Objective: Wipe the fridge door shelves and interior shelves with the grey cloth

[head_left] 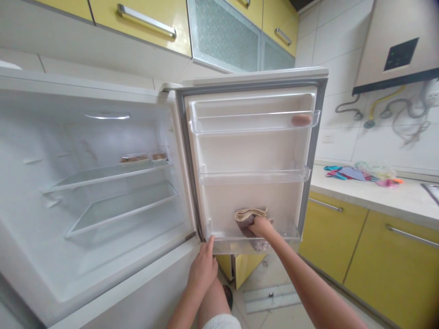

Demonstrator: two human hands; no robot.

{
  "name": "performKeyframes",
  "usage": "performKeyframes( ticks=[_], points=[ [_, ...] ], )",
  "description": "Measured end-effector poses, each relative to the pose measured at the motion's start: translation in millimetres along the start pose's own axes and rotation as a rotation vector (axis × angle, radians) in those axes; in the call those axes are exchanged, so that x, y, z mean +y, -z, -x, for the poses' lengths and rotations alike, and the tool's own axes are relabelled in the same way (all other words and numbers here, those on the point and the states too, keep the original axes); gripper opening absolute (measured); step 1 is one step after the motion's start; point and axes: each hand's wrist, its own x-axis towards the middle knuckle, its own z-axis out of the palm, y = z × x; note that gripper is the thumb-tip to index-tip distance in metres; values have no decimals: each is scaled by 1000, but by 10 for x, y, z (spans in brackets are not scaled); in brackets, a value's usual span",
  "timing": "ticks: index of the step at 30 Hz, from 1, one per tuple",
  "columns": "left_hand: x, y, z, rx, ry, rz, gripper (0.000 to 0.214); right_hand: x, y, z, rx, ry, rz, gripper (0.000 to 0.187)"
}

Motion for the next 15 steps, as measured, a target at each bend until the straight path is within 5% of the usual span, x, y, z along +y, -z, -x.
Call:
performKeyframes(
  ticks=[9,15],
  points=[
    [14,32,44,-29,29,-10,71,-1061,-478,-29,-80,73,-376,23],
    [14,34,63,-22,49,14,71,-1266,-635,-6,-108,-21,-838,12]
  ],
)
